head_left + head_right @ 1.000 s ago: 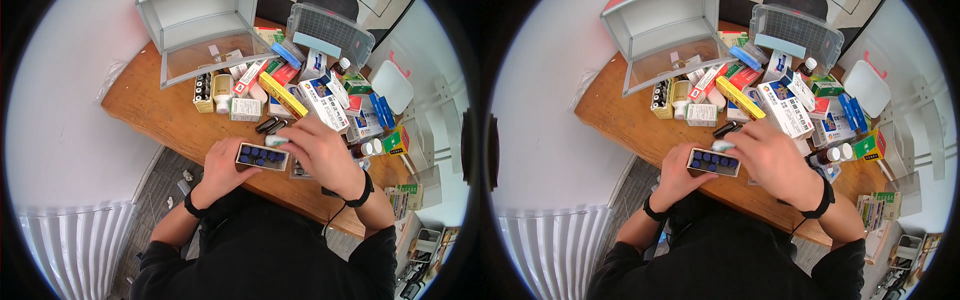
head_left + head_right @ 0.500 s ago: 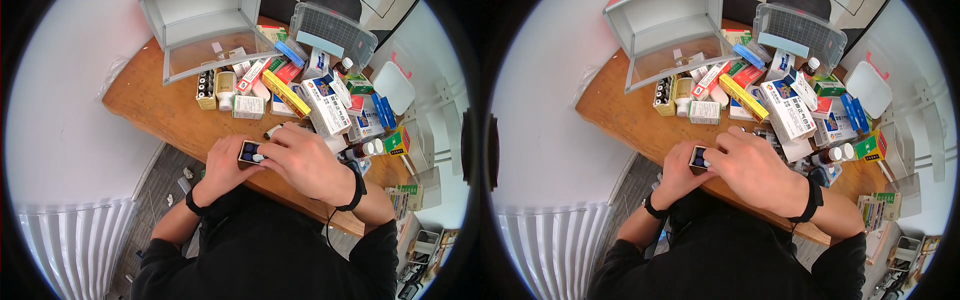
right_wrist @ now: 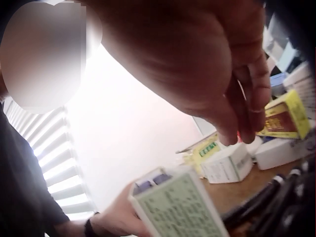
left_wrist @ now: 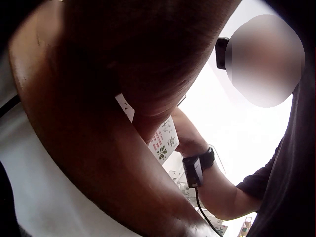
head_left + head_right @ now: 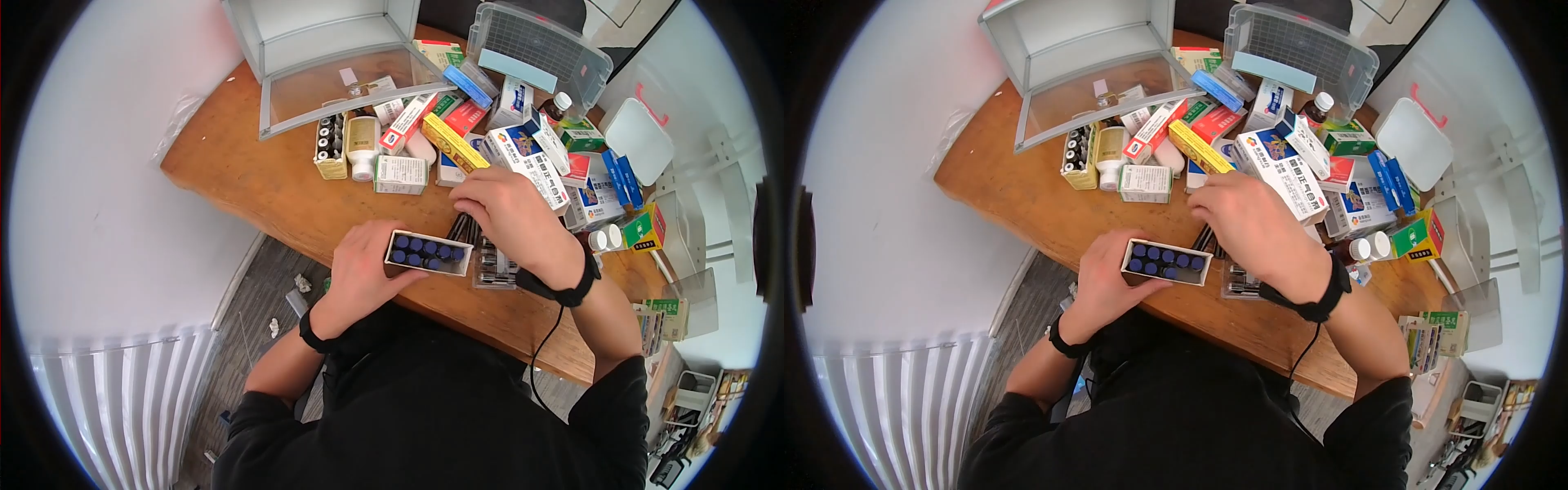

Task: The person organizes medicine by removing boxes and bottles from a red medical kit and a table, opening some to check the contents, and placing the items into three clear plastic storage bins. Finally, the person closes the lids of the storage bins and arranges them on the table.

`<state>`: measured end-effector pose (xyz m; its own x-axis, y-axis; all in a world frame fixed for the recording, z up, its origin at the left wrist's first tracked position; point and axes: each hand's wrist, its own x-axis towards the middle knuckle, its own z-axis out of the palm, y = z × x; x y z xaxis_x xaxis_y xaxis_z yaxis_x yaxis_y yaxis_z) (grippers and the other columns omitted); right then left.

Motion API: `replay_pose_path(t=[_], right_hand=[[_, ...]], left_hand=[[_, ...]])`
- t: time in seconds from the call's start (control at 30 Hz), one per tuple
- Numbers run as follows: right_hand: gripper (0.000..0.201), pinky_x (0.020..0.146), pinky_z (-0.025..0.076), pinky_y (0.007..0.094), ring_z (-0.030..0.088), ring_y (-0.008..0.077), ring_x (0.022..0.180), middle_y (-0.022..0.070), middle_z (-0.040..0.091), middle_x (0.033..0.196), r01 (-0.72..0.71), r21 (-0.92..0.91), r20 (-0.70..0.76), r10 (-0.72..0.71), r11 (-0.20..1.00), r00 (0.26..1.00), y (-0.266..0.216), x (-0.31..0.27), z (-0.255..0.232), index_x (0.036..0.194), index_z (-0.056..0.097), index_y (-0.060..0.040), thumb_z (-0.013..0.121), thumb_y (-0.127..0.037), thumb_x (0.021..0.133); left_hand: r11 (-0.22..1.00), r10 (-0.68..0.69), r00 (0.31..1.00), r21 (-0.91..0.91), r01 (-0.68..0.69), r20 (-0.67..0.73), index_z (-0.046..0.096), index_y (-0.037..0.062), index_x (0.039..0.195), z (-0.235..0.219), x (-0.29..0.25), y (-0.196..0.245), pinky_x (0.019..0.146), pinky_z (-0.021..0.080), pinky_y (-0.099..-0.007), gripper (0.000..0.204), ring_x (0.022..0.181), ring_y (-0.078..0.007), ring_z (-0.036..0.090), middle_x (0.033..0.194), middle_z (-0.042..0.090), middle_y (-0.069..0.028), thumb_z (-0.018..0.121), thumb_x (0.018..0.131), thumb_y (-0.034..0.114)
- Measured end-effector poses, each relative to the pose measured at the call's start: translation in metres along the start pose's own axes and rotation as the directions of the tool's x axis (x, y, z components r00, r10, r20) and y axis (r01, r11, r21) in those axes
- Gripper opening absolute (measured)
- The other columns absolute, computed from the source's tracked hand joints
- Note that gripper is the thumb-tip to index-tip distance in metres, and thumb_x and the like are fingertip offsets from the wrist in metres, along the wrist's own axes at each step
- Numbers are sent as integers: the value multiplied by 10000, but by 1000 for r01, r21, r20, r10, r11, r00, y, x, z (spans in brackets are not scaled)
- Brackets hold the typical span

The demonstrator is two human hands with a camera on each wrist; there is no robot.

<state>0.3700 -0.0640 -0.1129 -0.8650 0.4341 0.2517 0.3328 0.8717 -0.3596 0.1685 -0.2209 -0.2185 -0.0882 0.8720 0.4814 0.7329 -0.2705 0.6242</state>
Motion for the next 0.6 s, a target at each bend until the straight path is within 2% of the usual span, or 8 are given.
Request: replay_pose_path(t=[0.03, 0.07, 0.1, 0.17, 0.23, 0.33, 0.53, 0.6], right_hand=[[143, 861, 592, 460, 723, 362, 973, 159, 742, 969, -14, -71, 36, 16, 997, 999, 9, -1, 5, 1037, 770, -22, 798, -83, 910], [71, 831, 597, 466, 728, 368, 970, 169, 706, 943, 22, -81, 37, -19, 996, 999, 14, -3, 10, 924, 725, -7, 735, -77, 923], [71, 831, 597, 466, 728, 368, 970, 169, 706, 943, 18, -84, 36, -15, 996, 999, 15, -6, 12, 924, 725, -7, 735, -77, 923], [46, 833, 610, 468, 735, 370, 967, 163, 703, 925, 40, -206, 176, -3, 978, 984, 12, -12, 16, 886, 710, -6, 721, -51, 888], [37, 842, 616, 462, 733, 362, 971, 151, 692, 928, 17, -249, 184, 30, 968, 983, 9, -15, 18, 883, 714, -16, 712, -42, 856], [49, 831, 615, 440, 722, 335, 990, 132, 680, 943, 89, -312, 115, -56, 946, 992, 10, -17, 21, 895, 718, -31, 709, -50, 851], [51, 844, 610, 407, 702, 299, 1003, 106, 678, 953, 166, -319, 170, -116, 933, 979, 15, -13, 30, 902, 712, -39, 707, -58, 856], [102, 858, 611, 422, 707, 311, 1019, 120, 689, 973, 146, -324, 210, -79, 935, 975, 11, -12, 24, 950, 708, -30, 712, -58, 852]], left_hand=[[1000, -13, 1000, 1, 13, 4, 683, 68, 1210, 0, 0, 1, 891, 565, -462, 673, 1036, -365, 717, 1110, 744, -105, 1029, 675, 287], [1000, -27, 1000, 3, 27, 8, 683, 71, 1202, 0, 0, 1, 887, 566, -461, 665, 1030, -361, 720, 1102, 748, -98, 1030, 676, 285], [1000, -23, 1000, 0, 23, 9, 683, 71, 1202, 0, 0, 1, 887, 566, -461, 665, 1030, -361, 720, 1102, 748, -98, 1030, 676, 285], [1000, -12, 1000, -2, 12, -3, 684, 76, 1187, 0, 0, 0, 874, 568, -453, 654, 1004, -354, 720, 1090, 748, -92, 1032, 671, 276], [1000, -9, 1000, -2, 9, -3, 684, 77, 1186, 0, 0, 1, 866, 567, -449, 653, 993, -352, 718, 1083, 747, -90, 1033, 669, 272], [1000, -12, 1000, 4, 12, -1, 685, 78, 1184, -1, 0, 0, 853, 565, -444, 651, 978, -347, 717, 1074, 746, -86, 1034, 668, 266], [1000, -15, 1000, 7, 15, 10, 682, 80, 1183, -1, 1, 1, 843, 562, -444, 652, 965, -344, 714, 1069, 742, -82, 1035, 666, 264], [1000, -14, 1000, 4, 14, 6, 680, 81, 1183, -1, 1, 0, 843, 561, -444, 654, 963, -344, 712, 1070, 742, -82, 1036, 666, 263]])
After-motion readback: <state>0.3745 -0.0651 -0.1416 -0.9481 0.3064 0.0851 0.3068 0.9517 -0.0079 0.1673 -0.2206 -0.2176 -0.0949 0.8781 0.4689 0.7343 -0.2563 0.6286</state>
